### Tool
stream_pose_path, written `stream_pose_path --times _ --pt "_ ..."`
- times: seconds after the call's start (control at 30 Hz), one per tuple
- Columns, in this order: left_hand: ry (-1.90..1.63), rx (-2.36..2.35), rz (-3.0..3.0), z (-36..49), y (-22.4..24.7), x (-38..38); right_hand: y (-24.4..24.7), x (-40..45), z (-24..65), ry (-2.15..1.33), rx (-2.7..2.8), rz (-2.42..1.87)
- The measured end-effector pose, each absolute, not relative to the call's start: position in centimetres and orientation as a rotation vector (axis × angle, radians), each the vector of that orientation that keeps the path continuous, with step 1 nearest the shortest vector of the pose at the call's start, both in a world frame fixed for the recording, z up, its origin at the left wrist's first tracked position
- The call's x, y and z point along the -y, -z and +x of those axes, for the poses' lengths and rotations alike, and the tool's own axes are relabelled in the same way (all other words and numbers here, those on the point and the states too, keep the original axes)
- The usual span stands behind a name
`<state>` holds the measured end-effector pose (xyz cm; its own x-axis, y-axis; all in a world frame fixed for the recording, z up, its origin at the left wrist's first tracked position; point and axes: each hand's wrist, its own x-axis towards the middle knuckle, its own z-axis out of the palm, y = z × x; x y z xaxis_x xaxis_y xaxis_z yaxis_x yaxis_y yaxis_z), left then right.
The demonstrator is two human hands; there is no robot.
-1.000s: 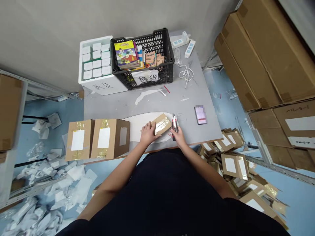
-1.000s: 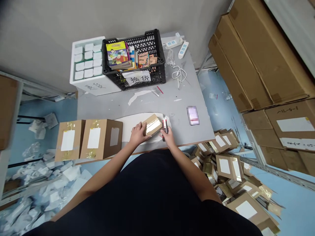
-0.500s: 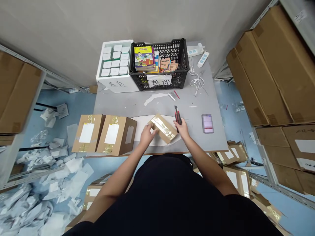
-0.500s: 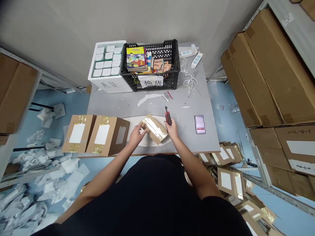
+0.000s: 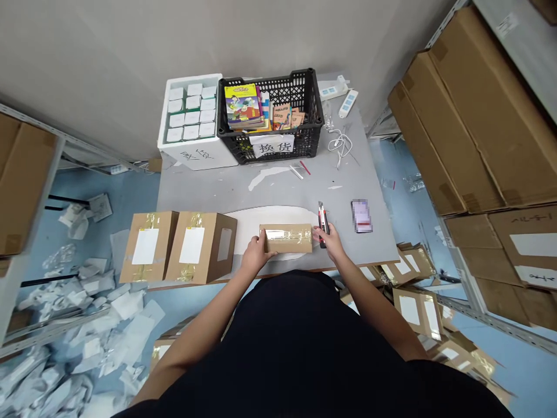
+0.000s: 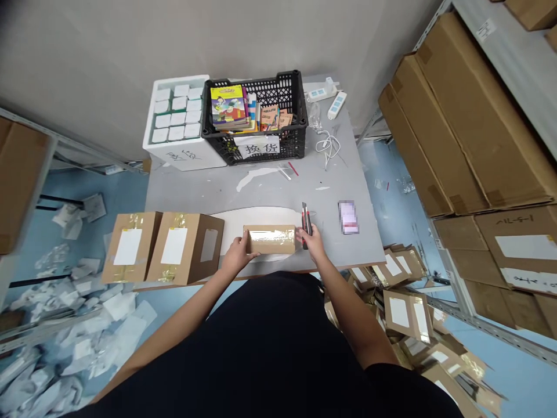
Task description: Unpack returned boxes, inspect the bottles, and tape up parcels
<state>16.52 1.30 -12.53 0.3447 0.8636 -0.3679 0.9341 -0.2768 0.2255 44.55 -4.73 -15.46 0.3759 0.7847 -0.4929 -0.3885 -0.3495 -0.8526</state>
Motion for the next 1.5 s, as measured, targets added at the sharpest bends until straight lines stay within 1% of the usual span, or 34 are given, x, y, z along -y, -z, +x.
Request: stream_pose_path --times 0.07,0.17,0.27,0.4,0.7,1.07,1.37,1.5 --pt "0.187 -1.513 2.397 16.6 12.5 -1.1 15.8 5.7 45.7 -1.255 0.431 -1.563" --pt "0.173 -1.214 2.638 17.8 12.8 -2.7 16.3 8.1 46.4 -1.300 0.522 -1.666" --pt "0.285 -0.946 2.686 19.7 13.3 -4.8 16.2 10.4 46.1 -1.415 0.572 -1.666" --pt "0.397 -0.788 2.660 21.9 13.6 -6.1 15.7 11.8 45.8 -1.487 0.572 -1.634" --pt "0.373 -0.810 2.694 22.6 12.9 -4.7 15.4 12.7 46.2 -1.523 0.677 -1.609" --pt "0.324 -0.834 2.641 22.4 13.2 -4.4 14.3 11.4 48.8 -1.590 0.758 -1.623" --pt "0.292 -0.815 2.640 22.1 13.5 -4.4 14.2 12.0 49.0 -1.534 0.778 -1.638" --pt "0.318 -0.821 2.636 22.2 13.3 -4.5 13.9 12.3 49.3 -1.475 0.924 -1.666"
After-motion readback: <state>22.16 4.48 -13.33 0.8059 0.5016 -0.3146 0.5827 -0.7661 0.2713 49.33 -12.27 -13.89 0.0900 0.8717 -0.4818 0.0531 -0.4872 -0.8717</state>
